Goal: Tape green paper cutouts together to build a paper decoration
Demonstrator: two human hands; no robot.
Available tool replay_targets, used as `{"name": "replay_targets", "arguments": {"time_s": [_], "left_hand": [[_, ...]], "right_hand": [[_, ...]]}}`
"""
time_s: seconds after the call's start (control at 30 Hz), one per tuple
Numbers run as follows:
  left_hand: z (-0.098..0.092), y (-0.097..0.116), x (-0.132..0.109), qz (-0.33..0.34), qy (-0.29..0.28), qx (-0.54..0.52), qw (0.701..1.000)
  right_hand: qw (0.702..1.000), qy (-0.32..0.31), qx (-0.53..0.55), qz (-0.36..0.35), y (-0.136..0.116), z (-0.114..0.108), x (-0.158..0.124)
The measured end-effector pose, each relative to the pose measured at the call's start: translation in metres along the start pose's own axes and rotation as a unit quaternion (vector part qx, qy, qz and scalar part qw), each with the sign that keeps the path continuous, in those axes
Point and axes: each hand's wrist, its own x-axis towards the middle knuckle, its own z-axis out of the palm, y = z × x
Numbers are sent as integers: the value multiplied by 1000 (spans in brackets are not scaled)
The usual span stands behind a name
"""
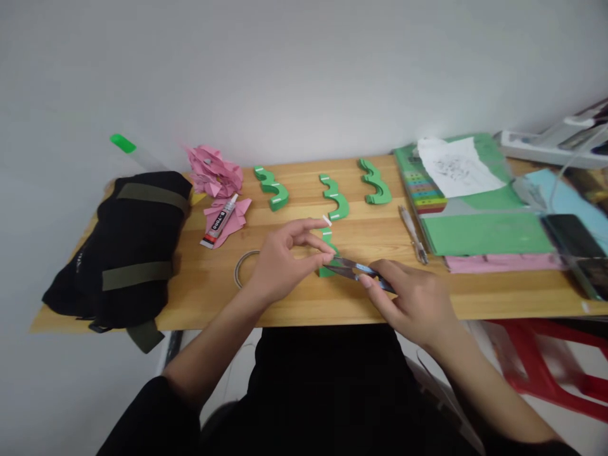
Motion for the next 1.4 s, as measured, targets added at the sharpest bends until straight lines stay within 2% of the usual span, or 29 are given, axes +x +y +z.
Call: {"name": "replay_targets", "arguments": {"time_s": [0.2, 0.3, 0.4, 0.5, 0.57, 0.63, 0.67, 0.73, 0.83, 0.9, 0.97, 1.03, 1.1, 1.17, 1.27, 1.33, 1.4], "left_hand": [[-5, -12, 7, -44, 13, 29, 999], [-6, -19, 7, -62, 54, -18, 996], [-6, -25, 5, -81, 76, -99, 989], [-6, -28, 1, -93, 69, -150, 982], [-5, -29, -1, -100, 60, -165, 979], [-3, -30, -2, -107, 48, -174, 978], [-2, -30, -2, -109, 41, -178, 977], [0, -31, -1, -110, 29, -187, 976], [0, -32, -1, -105, 27, -184, 977], [-1, -34, -2, -92, 27, -159, 983], [-3, -39, -3, -45, 39, -95, 994], [-7, -46, -2, 33, 82, 26, 996], [-11, -56, 0, 102, 109, 165, 975], [-14, -65, 4, 126, 67, 251, 958], [-14, -76, 13, 128, -46, 273, 952], [-12, -81, 18, 139, -89, 290, 943], [-9, -85, 23, 159, -111, 325, 925]], "right_hand": [[995, -69, -65, 7, 4, 3, 3], [984, -89, -129, 80, 16, 18, 2], [963, -55, -184, 189, 31, 35, 1], [951, 15, -207, 230, 39, 46, 1], [963, 81, -140, 214, 36, 49, 5], [977, 118, 30, 178, 27, 49, 12], [972, 116, 131, 159, 22, 49, 16], [942, 90, 289, 148, 11, 49, 27], [908, 91, 375, 161, -2, 50, 38], [903, 99, 388, 154, -5, 50, 41], [902, 93, 395, 144, -6, 50, 42], [896, 89, 406, 158, -4, 49, 41], [877, 108, 421, 206, 1, 49, 42], [845, 146, 443, 263, 9, 51, 43], [793, 191, 483, 319, 19, 53, 47], [774, 200, 497, 338, 24, 54, 51], [769, 196, 499, 349, 25, 53, 56]]}}
